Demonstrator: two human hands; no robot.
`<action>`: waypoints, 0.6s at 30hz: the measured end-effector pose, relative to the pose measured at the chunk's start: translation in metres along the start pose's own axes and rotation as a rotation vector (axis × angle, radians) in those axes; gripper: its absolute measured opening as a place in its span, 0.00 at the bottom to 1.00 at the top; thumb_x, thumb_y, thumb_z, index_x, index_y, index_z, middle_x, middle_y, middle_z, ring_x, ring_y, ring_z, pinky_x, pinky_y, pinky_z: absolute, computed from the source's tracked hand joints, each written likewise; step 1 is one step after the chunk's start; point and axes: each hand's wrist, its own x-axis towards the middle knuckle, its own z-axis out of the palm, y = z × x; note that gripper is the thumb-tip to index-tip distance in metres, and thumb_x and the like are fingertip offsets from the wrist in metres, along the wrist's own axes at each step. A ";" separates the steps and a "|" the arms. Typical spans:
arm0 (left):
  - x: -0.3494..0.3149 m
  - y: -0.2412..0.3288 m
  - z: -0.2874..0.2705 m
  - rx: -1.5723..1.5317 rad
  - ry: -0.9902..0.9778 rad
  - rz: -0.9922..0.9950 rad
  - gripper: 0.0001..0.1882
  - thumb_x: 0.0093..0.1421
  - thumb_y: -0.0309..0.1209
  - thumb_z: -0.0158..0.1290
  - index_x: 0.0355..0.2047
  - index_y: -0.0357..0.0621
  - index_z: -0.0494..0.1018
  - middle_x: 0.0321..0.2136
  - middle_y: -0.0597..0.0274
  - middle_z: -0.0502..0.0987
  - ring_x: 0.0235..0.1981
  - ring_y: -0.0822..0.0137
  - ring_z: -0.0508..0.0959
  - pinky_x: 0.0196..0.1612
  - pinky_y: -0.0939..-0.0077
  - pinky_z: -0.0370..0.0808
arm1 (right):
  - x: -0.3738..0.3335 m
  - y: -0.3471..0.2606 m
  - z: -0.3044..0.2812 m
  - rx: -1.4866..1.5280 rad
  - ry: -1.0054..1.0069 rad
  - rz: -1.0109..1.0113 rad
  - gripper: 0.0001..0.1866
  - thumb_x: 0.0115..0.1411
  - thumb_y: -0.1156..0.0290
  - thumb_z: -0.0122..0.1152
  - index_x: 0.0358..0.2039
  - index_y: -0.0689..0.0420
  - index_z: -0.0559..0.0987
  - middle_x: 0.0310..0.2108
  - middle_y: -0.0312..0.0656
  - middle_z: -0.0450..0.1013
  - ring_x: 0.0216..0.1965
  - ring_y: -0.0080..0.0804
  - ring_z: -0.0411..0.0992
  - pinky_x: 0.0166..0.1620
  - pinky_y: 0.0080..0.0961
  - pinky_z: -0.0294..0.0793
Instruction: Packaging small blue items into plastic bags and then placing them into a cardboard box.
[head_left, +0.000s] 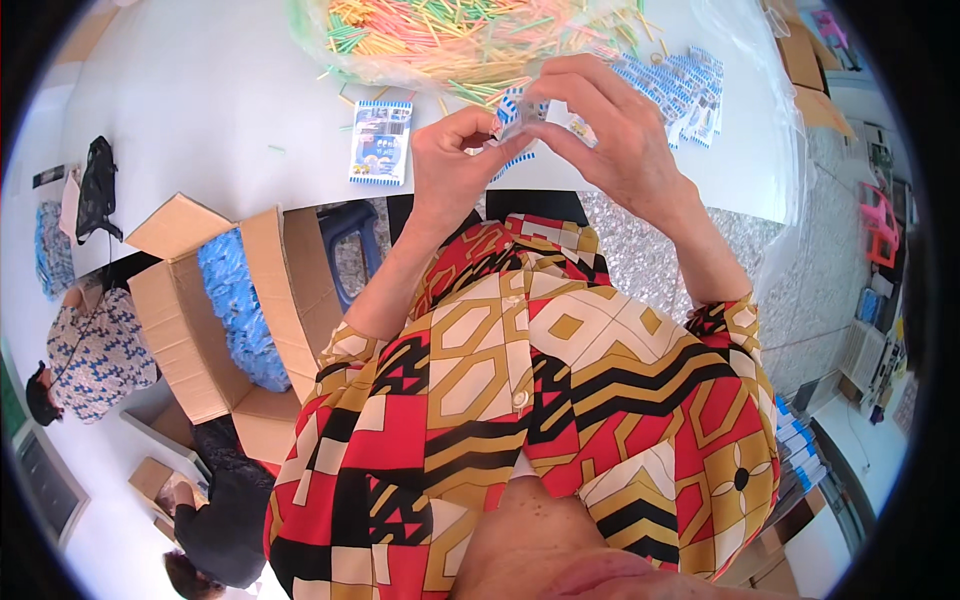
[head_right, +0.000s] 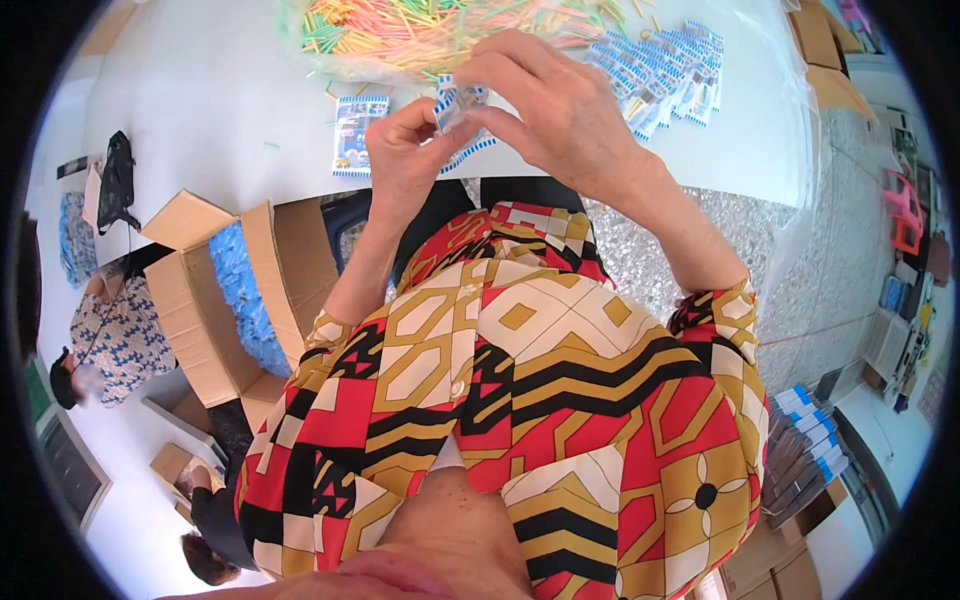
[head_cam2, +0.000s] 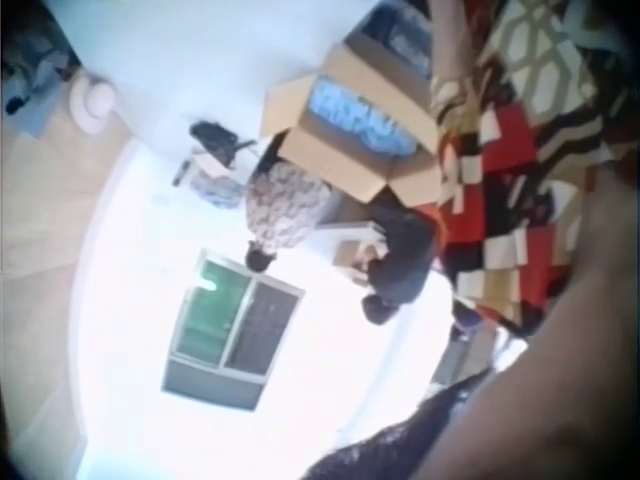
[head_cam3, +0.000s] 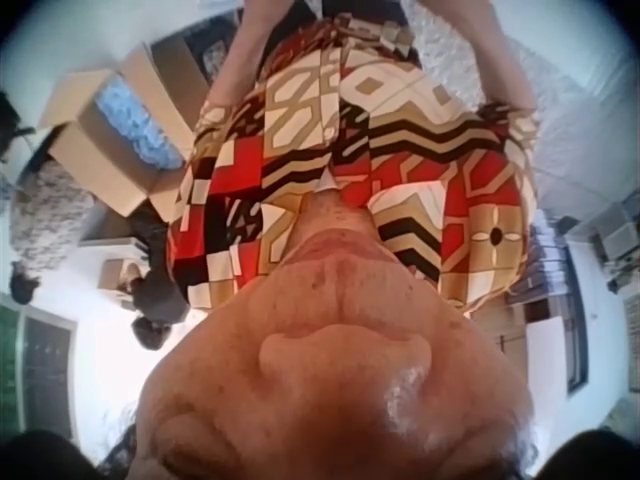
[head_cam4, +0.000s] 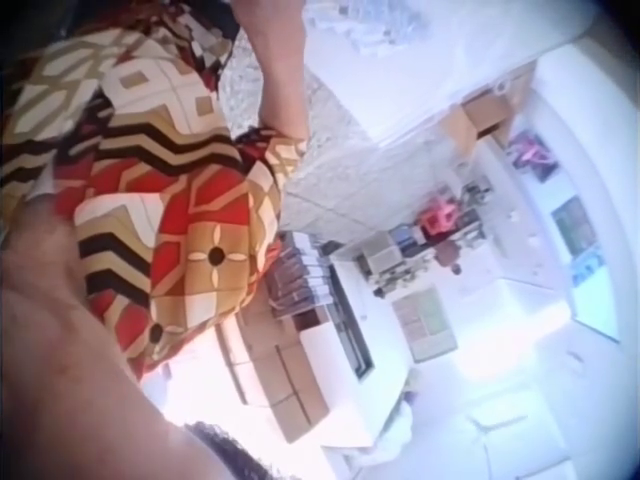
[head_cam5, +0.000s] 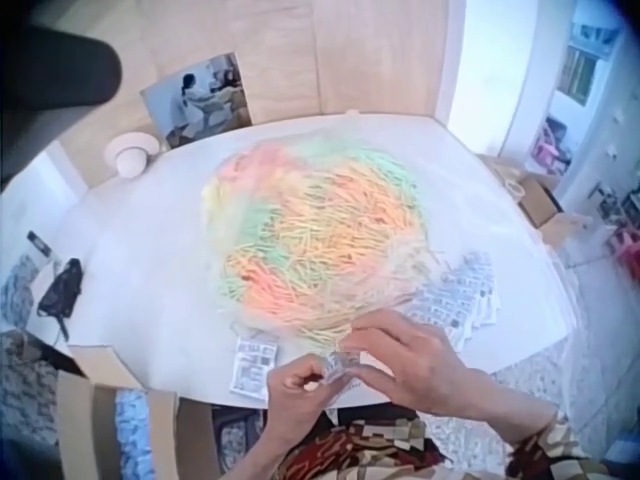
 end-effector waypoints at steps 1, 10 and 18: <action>0.000 -0.003 -0.001 -0.024 0.014 0.014 0.06 0.48 0.26 0.63 0.24 0.38 0.76 0.19 0.72 0.74 0.20 0.83 0.68 0.23 0.88 0.65 | 0.001 0.000 -0.001 0.002 -0.003 -0.003 0.17 0.45 0.77 0.66 0.39 0.55 0.76 0.39 0.40 0.71 0.37 0.34 0.73 0.35 0.25 0.74; 0.003 -0.006 -0.001 0.029 0.061 0.119 0.06 0.48 0.24 0.62 0.24 0.38 0.75 0.18 0.68 0.75 0.21 0.80 0.72 0.25 0.85 0.69 | 0.009 -0.004 -0.001 0.036 -0.021 0.030 0.15 0.45 0.80 0.65 0.35 0.57 0.75 0.38 0.41 0.71 0.38 0.38 0.71 0.37 0.27 0.72; -0.004 0.002 -0.005 0.129 -0.002 0.104 0.03 0.51 0.24 0.58 0.25 0.36 0.75 0.19 0.64 0.74 0.21 0.77 0.70 0.26 0.82 0.67 | 0.012 -0.003 -0.008 0.016 -0.073 -0.133 0.11 0.44 0.78 0.65 0.31 0.57 0.78 0.37 0.41 0.70 0.39 0.40 0.70 0.39 0.30 0.71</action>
